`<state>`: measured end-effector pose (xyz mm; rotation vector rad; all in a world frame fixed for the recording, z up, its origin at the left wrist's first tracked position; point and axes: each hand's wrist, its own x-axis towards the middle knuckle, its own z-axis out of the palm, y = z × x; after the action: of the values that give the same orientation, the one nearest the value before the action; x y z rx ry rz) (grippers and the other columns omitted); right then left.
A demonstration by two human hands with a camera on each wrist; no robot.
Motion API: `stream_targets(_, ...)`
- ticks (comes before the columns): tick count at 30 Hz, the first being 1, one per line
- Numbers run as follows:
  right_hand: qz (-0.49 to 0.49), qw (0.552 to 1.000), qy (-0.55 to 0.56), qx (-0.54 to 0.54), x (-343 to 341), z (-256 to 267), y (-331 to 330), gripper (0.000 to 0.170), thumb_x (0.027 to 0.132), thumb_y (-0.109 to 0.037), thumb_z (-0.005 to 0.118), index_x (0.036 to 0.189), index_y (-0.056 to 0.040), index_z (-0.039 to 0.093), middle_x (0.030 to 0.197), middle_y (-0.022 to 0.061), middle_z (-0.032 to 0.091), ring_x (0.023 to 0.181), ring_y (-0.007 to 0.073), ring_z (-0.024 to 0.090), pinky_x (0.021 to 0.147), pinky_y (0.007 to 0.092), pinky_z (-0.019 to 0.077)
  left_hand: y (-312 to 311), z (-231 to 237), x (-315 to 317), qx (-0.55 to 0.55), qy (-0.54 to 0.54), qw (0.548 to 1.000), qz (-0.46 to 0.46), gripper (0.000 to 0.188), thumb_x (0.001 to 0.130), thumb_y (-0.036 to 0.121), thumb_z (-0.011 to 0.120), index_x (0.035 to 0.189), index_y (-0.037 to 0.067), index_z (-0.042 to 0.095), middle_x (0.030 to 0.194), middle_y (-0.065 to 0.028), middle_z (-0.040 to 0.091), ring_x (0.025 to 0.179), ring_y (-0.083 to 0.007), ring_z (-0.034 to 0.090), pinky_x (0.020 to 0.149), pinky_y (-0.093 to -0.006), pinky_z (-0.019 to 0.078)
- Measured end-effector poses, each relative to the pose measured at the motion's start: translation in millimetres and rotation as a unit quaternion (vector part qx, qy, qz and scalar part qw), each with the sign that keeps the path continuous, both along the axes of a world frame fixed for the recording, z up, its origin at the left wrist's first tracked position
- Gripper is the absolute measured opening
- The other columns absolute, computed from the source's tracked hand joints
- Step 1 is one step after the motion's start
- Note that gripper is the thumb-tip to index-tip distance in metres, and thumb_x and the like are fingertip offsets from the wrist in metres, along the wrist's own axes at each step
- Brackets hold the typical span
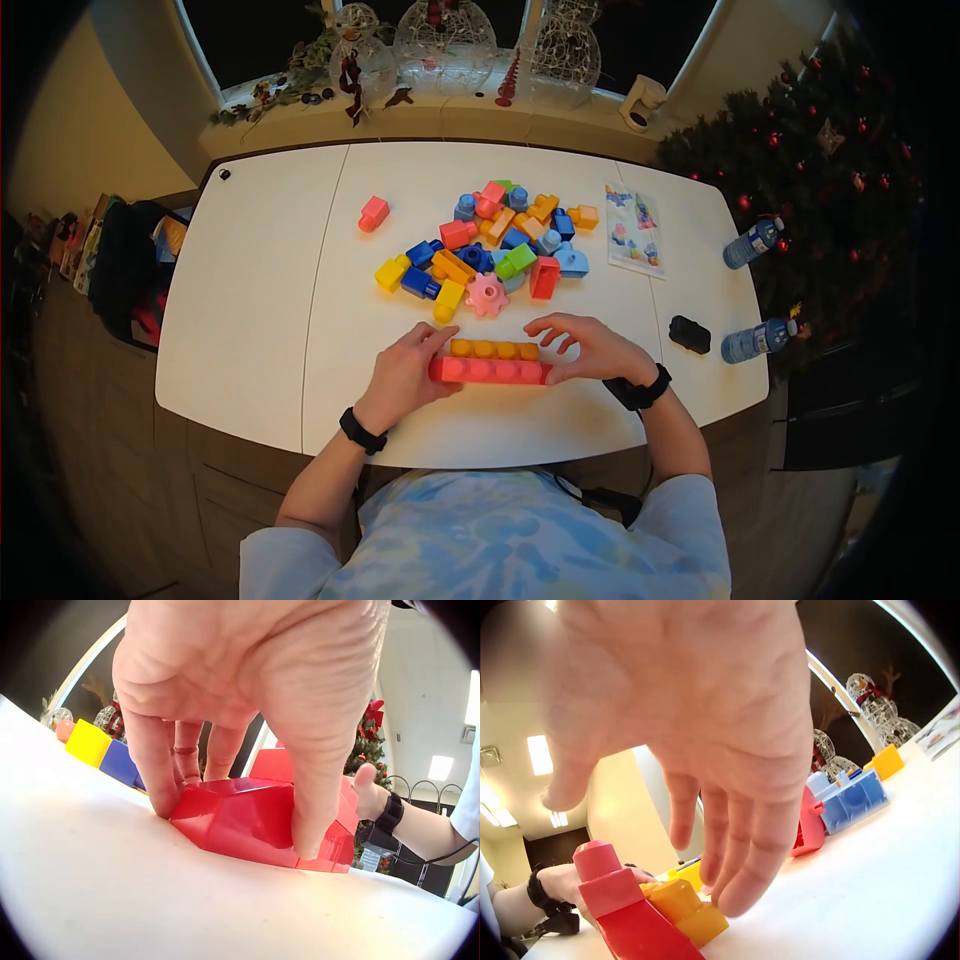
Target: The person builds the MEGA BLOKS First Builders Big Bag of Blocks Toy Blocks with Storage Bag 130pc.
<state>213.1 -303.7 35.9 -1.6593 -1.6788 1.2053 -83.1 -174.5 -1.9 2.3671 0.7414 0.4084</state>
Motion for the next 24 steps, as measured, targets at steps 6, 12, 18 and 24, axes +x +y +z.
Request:
stream_targets(6, 0.001, 0.997, -0.066, 0.030, -27.7, -17.5, -12.8, 0.078, 0.075, -0.030, 0.091, 0.142, -0.0094, 0.057, 0.135, 0.0116, 0.059, 0.114, 0.0288, 0.067, 0.097, 0.0399, 0.0561, 0.0, 0.3, 3.4, 0.014, 0.012, 1.000, 0.008, 0.068, 0.066, 0.024, 0.093, 0.127, 0.010, 0.068, 0.104, -0.0063, 0.066, 0.092, -0.0257, 0.071, 0.081, -0.0377, 0.0583)
stream_targets(12, -0.019, 0.986, -0.127, 0.111, -39.2, -27.1, -14.4, 0.069, 0.076, -0.015, 0.084, 0.140, -0.0068, 0.058, 0.131, 0.0143, 0.060, 0.119, 0.0337, 0.063, 0.103, 0.0405, 0.0529, 0.2, -0.6, 4.0, 0.003, 0.003, 1.000, 0.023, 0.065, 0.065, 0.025, 0.094, 0.123, 0.009, 0.068, 0.105, -0.0067, 0.067, 0.089, -0.0262, 0.072, 0.080, -0.0378, 0.0588)
stream_targets(18, -0.037, 0.978, -0.139, 0.148, -43.1, -34.1, -16.8, 0.068, 0.076, -0.013, 0.084, 0.139, -0.0075, 0.059, 0.129, 0.0138, 0.062, 0.118, 0.0329, 0.064, 0.102, 0.0397, 0.0533, 0.3, -3.5, 4.6, 0.004, -0.002, 1.000, 0.025, 0.065, 0.064, 0.025, 0.094, 0.121, 0.008, 0.068, 0.106, -0.0068, 0.066, 0.091, -0.0275, 0.071, 0.080, -0.0389, 0.0587)
stream_targets(24, -0.045, 0.974, -0.135, 0.174, -46.5, -36.6, -20.4, 0.068, 0.076, -0.011, 0.082, 0.139, -0.0058, 0.057, 0.130, 0.0149, 0.062, 0.119, 0.0346, 0.062, 0.101, 0.0413, 0.0527, -0.1, -4.1, 4.3, 0.014, -0.012, 1.000, 0.022, 0.067, 0.063, 0.025, 0.095, 0.121, 0.007, 0.069, 0.106, -0.0082, 0.068, 0.090, -0.0272, 0.072, 0.081, -0.0375, 0.0592)
